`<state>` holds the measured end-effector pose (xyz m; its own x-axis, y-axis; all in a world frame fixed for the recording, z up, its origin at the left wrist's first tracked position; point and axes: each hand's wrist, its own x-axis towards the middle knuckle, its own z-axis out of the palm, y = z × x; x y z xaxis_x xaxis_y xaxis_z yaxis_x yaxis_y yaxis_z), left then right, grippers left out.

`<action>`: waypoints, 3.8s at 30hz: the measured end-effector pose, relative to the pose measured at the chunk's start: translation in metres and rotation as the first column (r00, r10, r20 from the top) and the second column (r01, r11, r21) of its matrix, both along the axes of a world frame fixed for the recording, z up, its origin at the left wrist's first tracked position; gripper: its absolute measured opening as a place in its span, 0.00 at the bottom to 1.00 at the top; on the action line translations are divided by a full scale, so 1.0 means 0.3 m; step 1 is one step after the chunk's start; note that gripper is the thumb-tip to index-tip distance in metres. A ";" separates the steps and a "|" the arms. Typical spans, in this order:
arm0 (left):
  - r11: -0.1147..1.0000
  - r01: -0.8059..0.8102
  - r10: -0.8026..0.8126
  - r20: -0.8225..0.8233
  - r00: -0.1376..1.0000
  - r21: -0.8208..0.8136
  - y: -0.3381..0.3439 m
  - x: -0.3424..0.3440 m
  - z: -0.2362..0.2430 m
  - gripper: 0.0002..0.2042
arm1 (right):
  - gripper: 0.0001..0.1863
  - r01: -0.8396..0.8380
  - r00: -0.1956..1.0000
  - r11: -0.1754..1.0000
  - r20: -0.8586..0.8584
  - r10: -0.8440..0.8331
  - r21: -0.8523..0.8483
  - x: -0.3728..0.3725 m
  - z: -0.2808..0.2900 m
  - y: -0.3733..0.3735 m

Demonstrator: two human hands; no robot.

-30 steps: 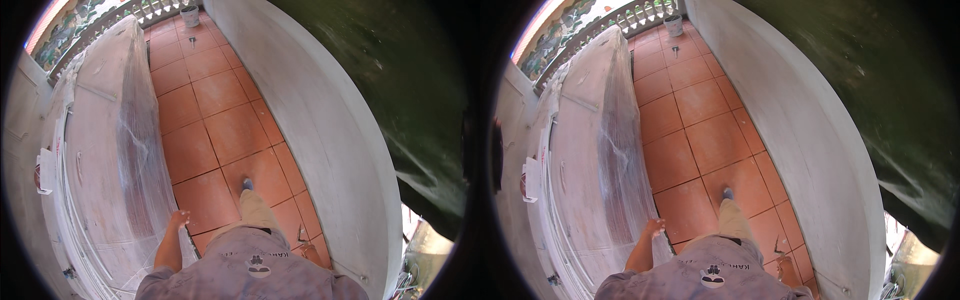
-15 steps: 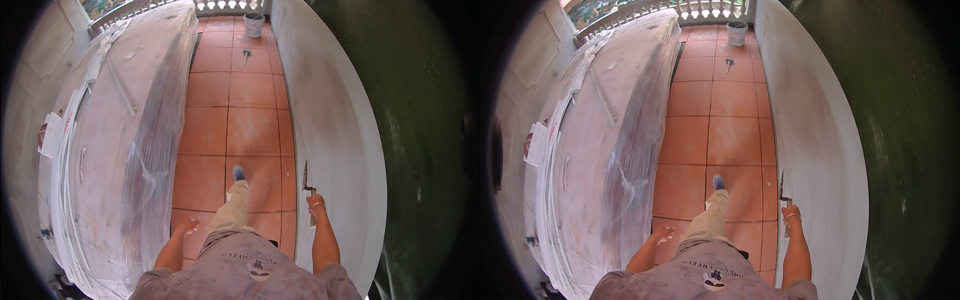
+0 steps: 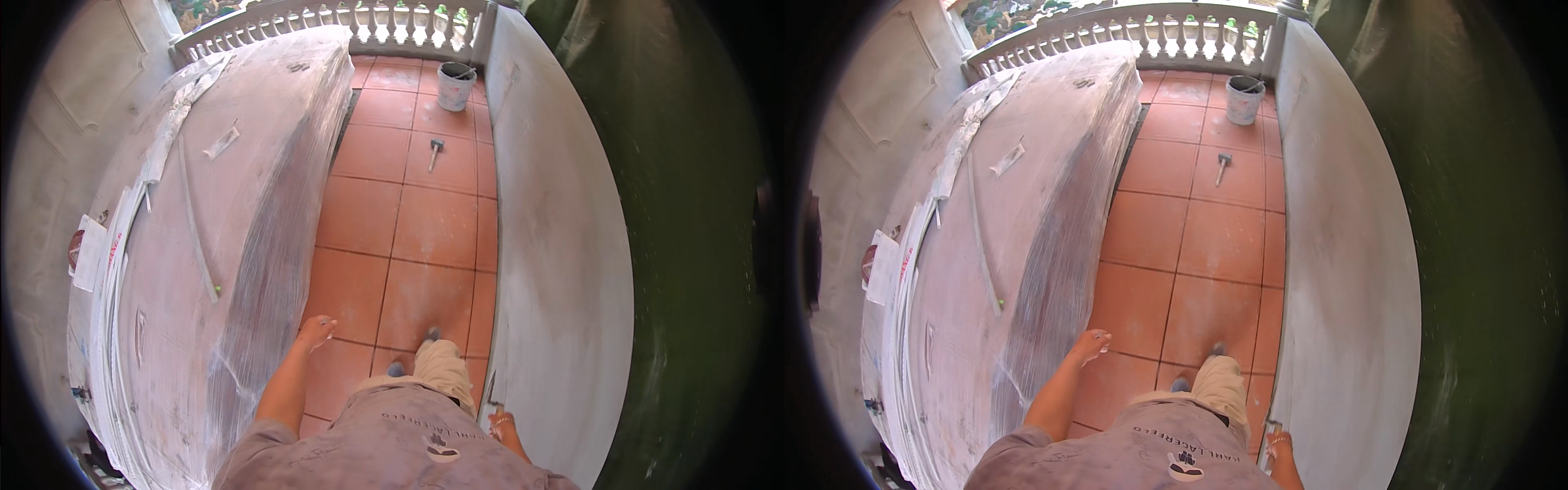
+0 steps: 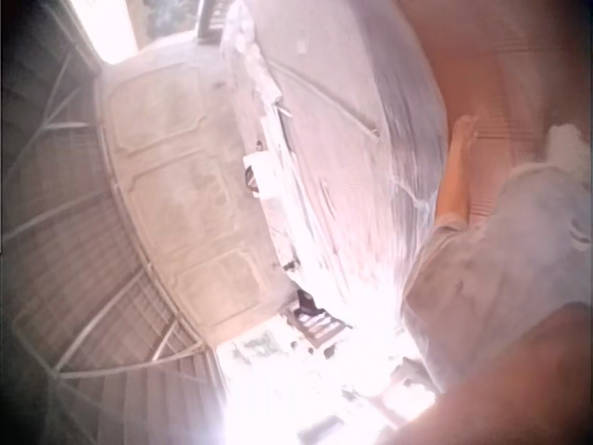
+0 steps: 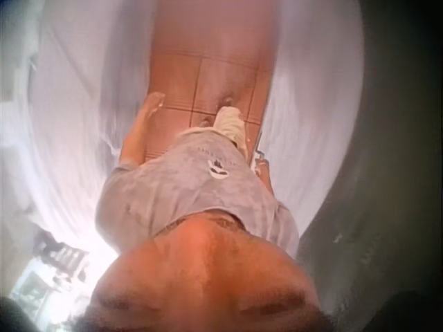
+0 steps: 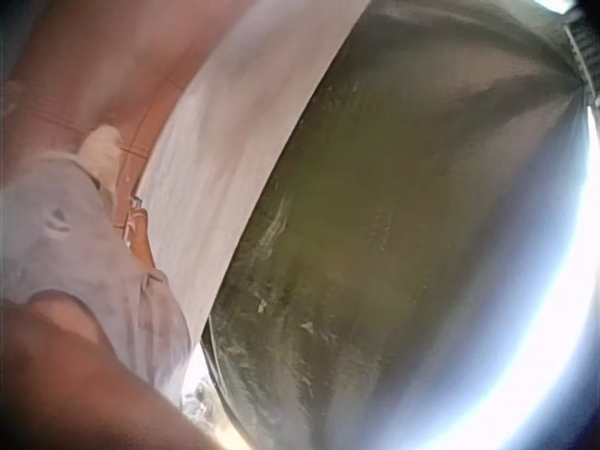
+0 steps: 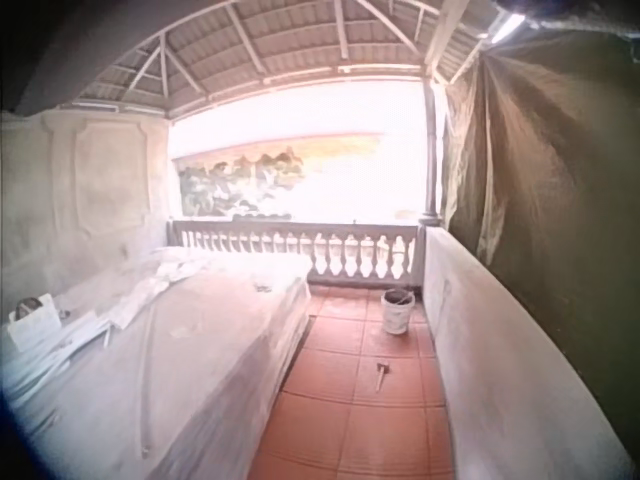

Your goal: The person kneels on a tiled floor and uses a trowel to spread grout into the gaps between reddish-brown tiles. They repeatedly smooth the grout lines and occasionally move a plastic sheet covering nearby materials.

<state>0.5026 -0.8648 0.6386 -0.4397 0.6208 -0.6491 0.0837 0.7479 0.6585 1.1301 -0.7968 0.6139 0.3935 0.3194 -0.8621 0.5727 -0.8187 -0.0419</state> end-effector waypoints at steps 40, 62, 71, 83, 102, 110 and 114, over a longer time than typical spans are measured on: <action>0.982 -0.186 0.190 -0.113 0.975 0.043 3.368 -2.354 0.069 0.22 | 0.21 -0.430 0.892 0.886 0.072 0.447 -0.174 -2.418 -0.100 3.673; 0.890 -0.285 0.328 0.065 0.942 -0.355 4.784 -3.173 -0.101 0.23 | 0.17 -0.657 0.691 0.521 0.159 0.705 0.545 -3.905 -0.268 6.107; 0.953 -0.260 0.274 0.075 0.959 -0.156 5.546 -3.781 0.038 0.26 | 0.23 -0.602 0.798 0.784 0.125 0.589 0.151 -4.265 0.053 6.432; 0.716 -0.591 0.592 -0.125 0.796 -0.372 5.851 -4.363 -0.118 0.23 | 0.21 -0.901 0.432 0.417 0.175 0.885 0.119 -5.167 -0.071 7.276; 0.238 -0.887 0.971 0.079 0.225 -0.396 6.105 -4.829 -0.201 0.22 | 0.16 -0.929 -0.264 -0.258 0.011 0.964 0.267 -7.499 -0.017 7.635; 0.237 -0.947 0.968 0.133 0.211 -0.219 6.080 -5.288 0.038 0.23 | 0.24 -0.790 -0.605 -0.572 -0.128 0.786 0.220 -8.050 0.249 7.333; 0.488 -0.834 0.872 0.098 0.480 -0.257 6.120 -5.368 0.136 0.23 | 0.36 -0.273 -0.957 -0.949 -0.147 0.251 0.157 -8.197 0.183 7.246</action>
